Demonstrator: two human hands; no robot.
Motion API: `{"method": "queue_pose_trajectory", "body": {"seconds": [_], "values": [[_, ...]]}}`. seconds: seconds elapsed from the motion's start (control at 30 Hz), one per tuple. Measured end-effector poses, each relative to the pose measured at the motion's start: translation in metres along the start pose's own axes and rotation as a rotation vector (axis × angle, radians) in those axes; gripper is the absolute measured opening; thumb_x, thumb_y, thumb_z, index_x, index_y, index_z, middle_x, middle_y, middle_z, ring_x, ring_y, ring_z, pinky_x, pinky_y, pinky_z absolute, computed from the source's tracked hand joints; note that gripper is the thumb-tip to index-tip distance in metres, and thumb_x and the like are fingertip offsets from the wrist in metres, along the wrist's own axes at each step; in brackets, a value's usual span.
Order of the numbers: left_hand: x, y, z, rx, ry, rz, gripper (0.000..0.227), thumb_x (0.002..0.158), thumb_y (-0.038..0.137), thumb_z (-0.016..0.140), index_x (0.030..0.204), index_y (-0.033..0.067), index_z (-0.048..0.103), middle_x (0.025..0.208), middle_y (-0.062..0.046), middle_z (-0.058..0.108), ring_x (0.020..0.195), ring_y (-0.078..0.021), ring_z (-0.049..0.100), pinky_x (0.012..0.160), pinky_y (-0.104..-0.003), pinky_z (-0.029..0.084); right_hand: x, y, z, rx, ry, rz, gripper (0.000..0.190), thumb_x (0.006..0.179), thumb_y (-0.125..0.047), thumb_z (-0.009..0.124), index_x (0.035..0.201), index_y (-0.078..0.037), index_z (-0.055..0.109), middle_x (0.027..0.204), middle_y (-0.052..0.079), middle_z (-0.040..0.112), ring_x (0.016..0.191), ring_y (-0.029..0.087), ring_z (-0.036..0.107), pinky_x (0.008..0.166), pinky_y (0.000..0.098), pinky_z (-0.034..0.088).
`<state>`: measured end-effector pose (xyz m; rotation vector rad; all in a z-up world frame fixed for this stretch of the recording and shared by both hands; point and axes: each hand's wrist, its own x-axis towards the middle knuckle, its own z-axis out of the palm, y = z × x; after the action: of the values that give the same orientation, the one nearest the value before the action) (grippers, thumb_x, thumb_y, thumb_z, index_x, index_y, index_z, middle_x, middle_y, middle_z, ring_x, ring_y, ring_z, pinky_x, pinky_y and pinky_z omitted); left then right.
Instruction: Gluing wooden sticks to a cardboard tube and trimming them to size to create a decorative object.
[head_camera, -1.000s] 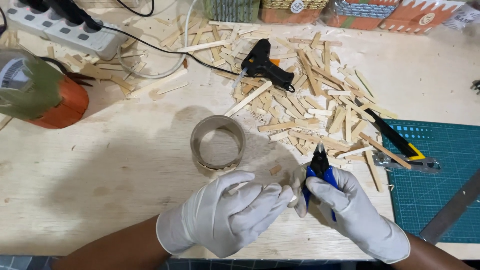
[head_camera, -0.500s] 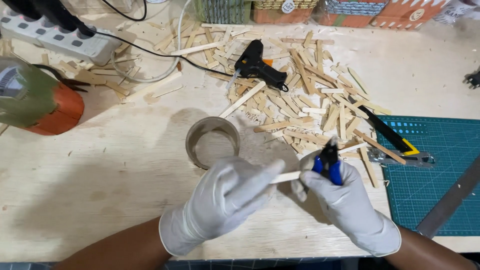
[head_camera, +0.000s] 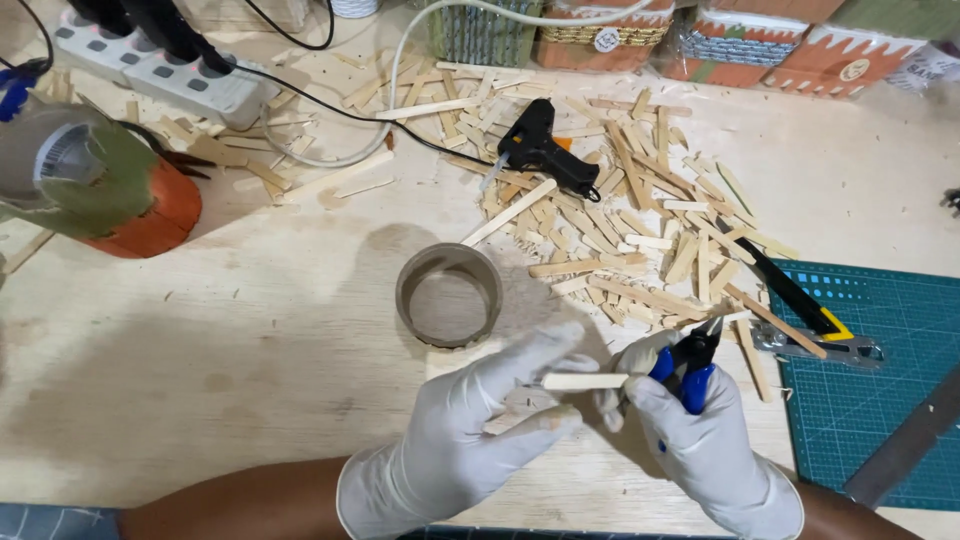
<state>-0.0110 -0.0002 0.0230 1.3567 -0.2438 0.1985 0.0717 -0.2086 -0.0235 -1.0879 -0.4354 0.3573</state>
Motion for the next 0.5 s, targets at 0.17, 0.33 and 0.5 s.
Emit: {"method": "queue_pose_trajectory", "body": {"seconds": [0.17,0.33,0.5], "values": [[0.001,0.004,0.002,0.042,-0.063,0.125,0.027,0.095,0.002,0.067,0.122,-0.0027,0.068,0.121,-0.019,0.071,0.106,-0.0257,0.073,0.099,-0.036,0.063,-0.007,0.001,-0.002,-0.117,-0.125,0.090,0.014,0.095,-0.009,0.071,0.103,-0.001,0.062,0.081,0.013,0.066,0.062,0.021,0.068,0.059,0.0332,0.061],[0.008,-0.001,-0.002,0.443,-0.083,0.324,0.013,0.102,0.012,0.058,0.108,0.0105,0.069,0.110,-0.004,0.076,0.105,-0.0221,0.077,0.093,-0.036,0.056,0.006,-0.012,0.006,-0.305,-0.219,0.163,0.023,0.097,-0.028,0.068,0.094,-0.006,0.063,0.080,0.007,0.067,0.069,0.016,0.064,0.065,0.0290,0.052],[0.007,-0.003,-0.001,0.649,-0.079,0.210,0.023,0.103,0.025,0.048,0.092,0.0097,0.060,0.074,0.003,0.066,0.059,-0.0215,0.056,0.064,-0.037,0.045,0.012,-0.020,-0.006,-0.246,-0.035,0.261,0.026,0.099,-0.026,0.060,0.107,-0.009,0.041,0.070,0.015,0.059,0.057,0.022,0.056,0.053,0.0363,0.049]]}}
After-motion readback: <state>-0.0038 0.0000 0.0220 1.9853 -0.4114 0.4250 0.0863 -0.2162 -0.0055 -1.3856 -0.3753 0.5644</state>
